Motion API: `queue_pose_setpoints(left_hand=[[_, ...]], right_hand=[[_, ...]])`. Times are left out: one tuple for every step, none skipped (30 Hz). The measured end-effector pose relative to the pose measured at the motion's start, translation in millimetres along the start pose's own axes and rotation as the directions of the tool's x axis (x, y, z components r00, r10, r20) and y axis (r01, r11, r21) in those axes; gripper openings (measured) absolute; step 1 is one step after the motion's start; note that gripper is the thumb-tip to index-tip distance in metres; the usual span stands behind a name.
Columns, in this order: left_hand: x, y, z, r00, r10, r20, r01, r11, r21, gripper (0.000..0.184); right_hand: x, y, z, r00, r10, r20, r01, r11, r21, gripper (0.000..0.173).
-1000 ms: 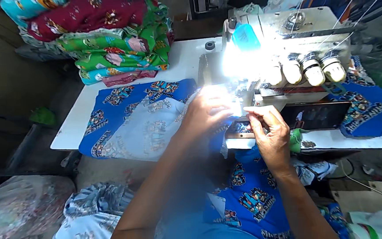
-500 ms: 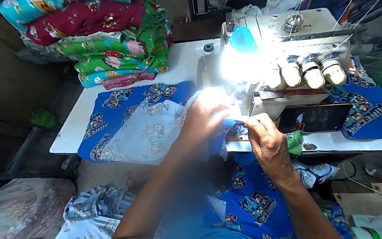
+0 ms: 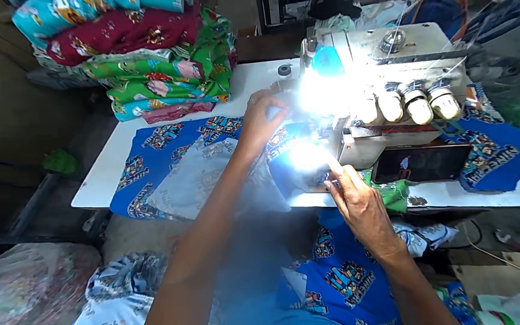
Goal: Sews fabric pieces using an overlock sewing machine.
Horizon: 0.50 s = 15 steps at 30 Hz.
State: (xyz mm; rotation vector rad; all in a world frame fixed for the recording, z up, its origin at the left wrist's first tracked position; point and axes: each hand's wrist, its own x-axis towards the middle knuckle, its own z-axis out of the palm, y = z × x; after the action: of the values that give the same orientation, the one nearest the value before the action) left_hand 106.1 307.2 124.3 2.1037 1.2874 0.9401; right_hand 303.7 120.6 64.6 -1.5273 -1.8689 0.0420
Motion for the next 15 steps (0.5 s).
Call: queue_pose_setpoints(left_hand=[[-6, 0, -1, 0.996, -0.092, -0.006, 0.092, 0.993, -0.072, 0.03], [-14, 1, -1, 0.984, -0.175, -0.013, 0.171, 0.973, -0.155, 0.03], [-22, 2, -2, 0.972, -0.236, -0.016, 0.225, 0.944, -0.24, 0.031], [-31, 3, -2, 0.964, -0.264, -0.016, 0.246, 0.917, -0.315, 0.031], [-41, 5, -3, 0.961, -0.276, -0.016, 0.249, 0.889, -0.385, 0.032], [-51, 8, -4, 0.96, -0.28, -0.025, 0.241, 0.866, -0.438, 0.032], [-61, 10, -4, 0.958, -0.283, -0.041, 0.231, 0.85, -0.474, 0.032], [-71, 14, -4, 0.957, -0.287, -0.048, 0.227, 0.838, -0.496, 0.032], [-82, 18, -4, 0.957, -0.287, -0.048, 0.224, 0.834, -0.504, 0.033], [-94, 24, -5, 0.955, -0.292, -0.044, 0.232, 0.833, -0.502, 0.034], [-104, 28, -5, 0.953, -0.298, -0.048, 0.236, 0.834, -0.5, 0.036], [-114, 31, -5, 0.951, -0.304, -0.053, 0.241, 0.838, -0.489, 0.038], [-123, 35, -3, 0.949, -0.308, -0.064, 0.243, 0.847, -0.473, 0.04], [-131, 37, -1, 0.95, -0.302, -0.078, 0.235, 0.858, -0.457, 0.041], [-137, 38, 3, 0.952, -0.289, -0.105, 0.216, 0.871, -0.44, 0.043]], right_hand=[[-3, 0, 1, 1.0, -0.004, 0.001, 0.004, 1.0, 0.011, 0.04], [-6, 0, 2, 1.0, -0.008, 0.003, 0.008, 1.0, 0.021, 0.041], [-8, -1, 2, 1.0, -0.012, 0.007, 0.011, 0.999, 0.033, 0.043], [-10, -2, 3, 1.0, -0.016, 0.009, 0.016, 0.999, 0.046, 0.044], [-11, -3, 3, 1.0, -0.021, 0.008, 0.02, 0.998, 0.061, 0.046], [-11, -5, 3, 1.0, -0.027, 0.005, 0.026, 0.997, 0.074, 0.046], [-11, -6, 3, 0.999, -0.032, 0.001, 0.031, 0.996, 0.086, 0.046], [-11, -9, 4, 0.999, -0.037, -0.006, 0.038, 0.994, 0.102, 0.045], [-11, -12, 4, 0.999, -0.043, -0.013, 0.044, 0.992, 0.119, 0.044], [-10, -15, 4, 0.999, -0.047, -0.014, 0.048, 0.989, 0.141, 0.043], [-8, -18, 4, 0.999, -0.051, -0.013, 0.052, 0.986, 0.16, 0.042], [-7, -21, 4, 0.998, -0.054, -0.015, 0.055, 0.983, 0.177, 0.041], [-5, -23, 5, 0.998, -0.055, -0.018, 0.058, 0.979, 0.194, 0.041], [-4, -26, 5, 0.998, -0.056, -0.02, 0.059, 0.976, 0.209, 0.04], [-2, -28, 4, 0.998, -0.056, -0.023, 0.06, 0.972, 0.226, 0.041]])
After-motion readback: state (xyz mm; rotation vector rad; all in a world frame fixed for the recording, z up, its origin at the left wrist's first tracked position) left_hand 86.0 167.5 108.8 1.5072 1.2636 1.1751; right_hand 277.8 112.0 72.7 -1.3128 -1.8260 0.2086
